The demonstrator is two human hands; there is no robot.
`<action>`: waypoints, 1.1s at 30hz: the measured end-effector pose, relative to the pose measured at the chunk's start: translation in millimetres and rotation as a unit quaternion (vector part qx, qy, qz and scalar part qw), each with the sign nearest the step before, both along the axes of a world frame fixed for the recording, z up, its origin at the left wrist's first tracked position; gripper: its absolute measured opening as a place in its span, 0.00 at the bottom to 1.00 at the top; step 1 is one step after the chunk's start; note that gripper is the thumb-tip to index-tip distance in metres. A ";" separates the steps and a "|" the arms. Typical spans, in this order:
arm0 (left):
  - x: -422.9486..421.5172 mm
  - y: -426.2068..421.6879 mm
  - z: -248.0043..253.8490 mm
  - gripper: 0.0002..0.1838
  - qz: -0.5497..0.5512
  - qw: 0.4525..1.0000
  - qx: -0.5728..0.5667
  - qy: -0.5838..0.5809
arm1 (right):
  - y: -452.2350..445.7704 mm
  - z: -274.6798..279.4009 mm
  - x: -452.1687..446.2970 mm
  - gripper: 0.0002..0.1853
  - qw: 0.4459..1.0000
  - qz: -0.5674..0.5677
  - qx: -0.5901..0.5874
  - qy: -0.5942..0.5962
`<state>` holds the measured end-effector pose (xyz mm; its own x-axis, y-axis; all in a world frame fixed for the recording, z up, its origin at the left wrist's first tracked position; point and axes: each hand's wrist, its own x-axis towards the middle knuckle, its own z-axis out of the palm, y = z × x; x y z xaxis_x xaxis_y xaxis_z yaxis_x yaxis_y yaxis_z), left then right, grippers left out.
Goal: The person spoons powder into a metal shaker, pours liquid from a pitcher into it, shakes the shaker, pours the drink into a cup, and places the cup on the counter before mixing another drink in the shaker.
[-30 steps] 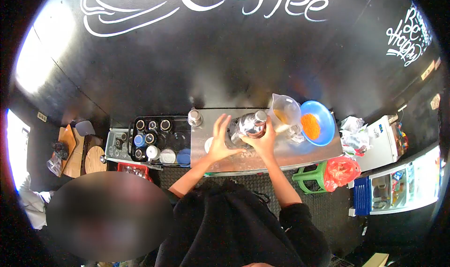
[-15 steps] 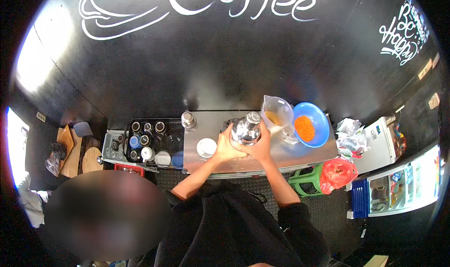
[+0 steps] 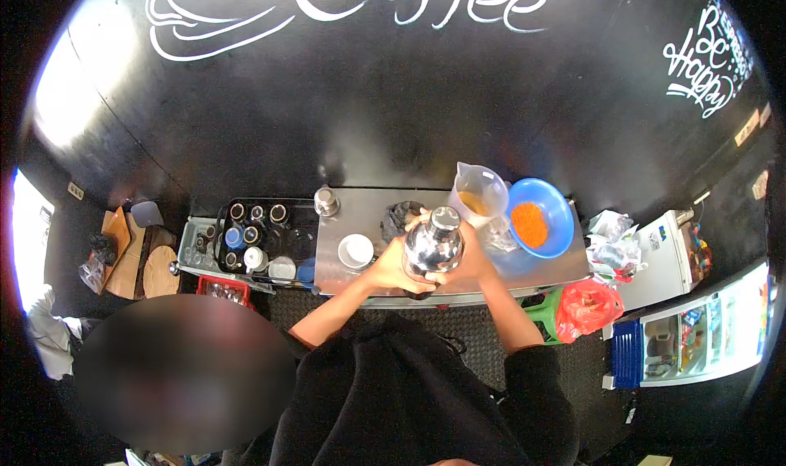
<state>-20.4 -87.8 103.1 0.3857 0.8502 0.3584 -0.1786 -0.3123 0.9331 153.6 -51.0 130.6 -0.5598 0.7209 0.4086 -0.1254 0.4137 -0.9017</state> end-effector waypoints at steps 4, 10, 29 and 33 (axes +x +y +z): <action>2.8 7.4 4.8 0.28 -0.019 0.999 0.015 0.042 | 14.2 7.0 8.8 0.40 0.998 0.065 -0.008 -0.002; 4.0 2.2 7.6 0.56 -0.040 0.999 -0.026 -0.005 | 27.8 -20.2 17.0 0.50 0.991 0.120 -0.023 0.045; -9.6 10.8 -9.9 0.57 -0.209 0.960 -0.180 0.049 | 13.3 34.4 -0.8 0.45 0.959 0.211 -0.116 0.153; -3.6 -4.0 5.2 0.49 -0.168 0.971 -0.169 -0.022 | 21.4 43.5 -5.6 0.43 0.934 0.283 -0.126 0.178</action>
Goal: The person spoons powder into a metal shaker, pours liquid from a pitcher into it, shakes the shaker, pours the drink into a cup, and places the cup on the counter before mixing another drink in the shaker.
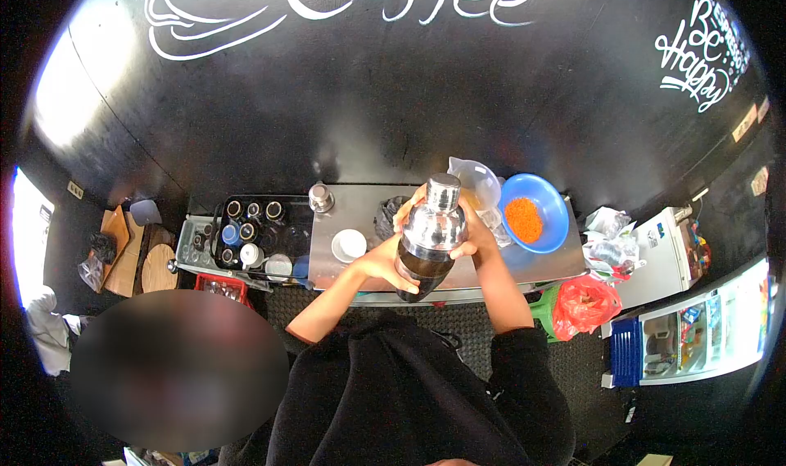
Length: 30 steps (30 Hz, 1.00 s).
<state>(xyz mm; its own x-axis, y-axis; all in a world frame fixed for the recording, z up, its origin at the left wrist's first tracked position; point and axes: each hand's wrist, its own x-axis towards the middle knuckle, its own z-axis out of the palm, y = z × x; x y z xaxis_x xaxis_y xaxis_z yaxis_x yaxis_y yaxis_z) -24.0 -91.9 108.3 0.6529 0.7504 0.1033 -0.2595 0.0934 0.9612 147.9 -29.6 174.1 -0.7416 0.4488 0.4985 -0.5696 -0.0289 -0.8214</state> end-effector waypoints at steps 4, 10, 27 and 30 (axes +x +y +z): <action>-2.4 9.5 -0.2 0.49 0.041 0.987 0.145 0.054 | 4.0 -6.6 2.5 0.40 0.999 -0.054 0.001 -0.005; -8.5 0.5 -0.3 0.49 0.161 0.979 0.116 0.046 | 11.5 -47.9 6.6 0.33 0.966 -0.117 -0.226 0.047; -47.6 -5.2 -67.9 0.43 0.328 0.937 0.076 0.090 | 19.7 -264.1 -10.4 0.48 0.749 -0.268 -0.013 -0.606; -53.8 -6.9 -69.4 0.43 0.316 0.944 0.038 0.086 | 15.9 -272.0 -23.8 0.50 0.739 -0.264 0.074 -0.615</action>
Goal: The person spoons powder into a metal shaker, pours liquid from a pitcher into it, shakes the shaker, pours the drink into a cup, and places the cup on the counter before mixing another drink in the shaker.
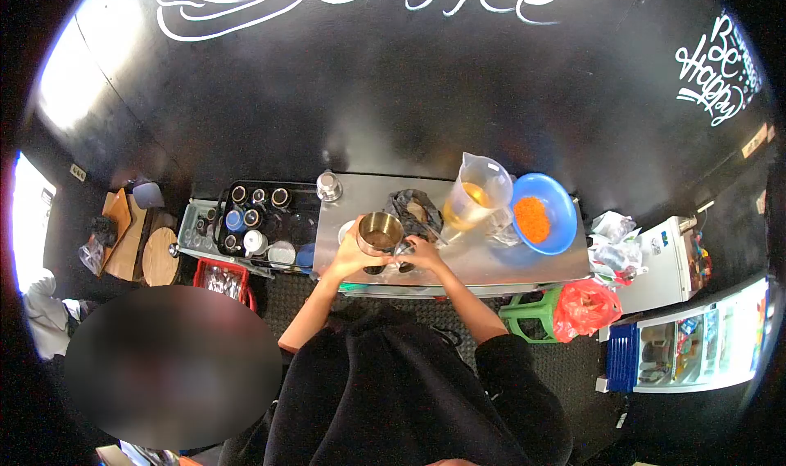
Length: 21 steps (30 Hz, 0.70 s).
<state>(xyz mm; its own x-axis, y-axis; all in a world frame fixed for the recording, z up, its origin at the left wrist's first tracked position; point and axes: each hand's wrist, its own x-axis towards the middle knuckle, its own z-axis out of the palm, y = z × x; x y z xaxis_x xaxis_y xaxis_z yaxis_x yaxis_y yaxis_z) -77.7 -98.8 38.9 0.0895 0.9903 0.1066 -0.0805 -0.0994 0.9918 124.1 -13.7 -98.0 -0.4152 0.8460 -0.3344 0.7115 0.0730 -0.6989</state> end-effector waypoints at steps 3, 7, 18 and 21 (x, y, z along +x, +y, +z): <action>0.7 -1.8 0.3 0.42 0.016 1.000 -0.008 -0.011 | -2.2 -5.1 -8.8 0.47 0.999 0.031 0.033 -0.012; -1.7 -2.0 4.1 0.43 0.024 1.000 -0.014 0.003 | -5.1 4.1 -22.2 0.39 0.994 -0.024 0.097 -0.035; -11.1 3.9 -22.6 0.40 0.060 0.996 0.045 0.041 | -10.1 25.0 -25.6 0.30 0.935 -0.106 0.309 -0.138; -12.7 7.7 -35.0 0.40 0.059 0.996 0.048 0.051 | -17.5 24.7 -17.2 0.24 0.912 -0.113 0.386 -0.083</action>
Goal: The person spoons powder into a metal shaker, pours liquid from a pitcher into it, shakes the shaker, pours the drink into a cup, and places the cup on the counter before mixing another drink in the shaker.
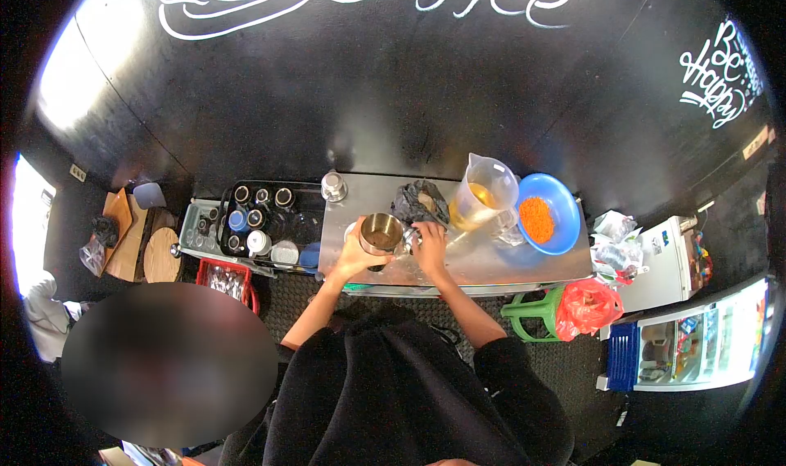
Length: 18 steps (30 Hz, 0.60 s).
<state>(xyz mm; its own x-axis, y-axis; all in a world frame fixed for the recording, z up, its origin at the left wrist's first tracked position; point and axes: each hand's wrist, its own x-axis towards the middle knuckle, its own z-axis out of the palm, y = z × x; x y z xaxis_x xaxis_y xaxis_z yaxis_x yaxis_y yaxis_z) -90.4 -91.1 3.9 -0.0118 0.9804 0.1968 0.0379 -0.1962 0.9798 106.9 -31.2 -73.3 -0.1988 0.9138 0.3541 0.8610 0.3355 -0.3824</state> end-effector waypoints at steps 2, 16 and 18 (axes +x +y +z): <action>0.1 1.3 -1.1 0.44 -0.001 1.000 0.002 0.028 | -0.8 1.2 9.8 0.27 0.895 0.187 -0.223 0.338; 20.3 4.8 -27.2 0.52 -0.012 0.999 -0.025 0.042 | -34.6 1.6 -25.9 0.50 0.833 0.219 -0.157 0.483; 7.3 3.8 -48.8 0.54 -0.030 0.996 -0.041 0.068 | -30.9 1.1 -23.1 0.50 0.844 0.226 -0.170 0.457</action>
<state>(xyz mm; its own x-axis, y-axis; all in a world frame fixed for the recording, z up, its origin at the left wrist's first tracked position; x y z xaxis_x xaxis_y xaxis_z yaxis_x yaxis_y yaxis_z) -83.1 -87.3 -44.8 0.0697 0.9913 0.1114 0.1624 -0.1214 0.9792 83.8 -62.1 -72.2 -0.3402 0.8972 0.2816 -0.0311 0.2886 -0.9569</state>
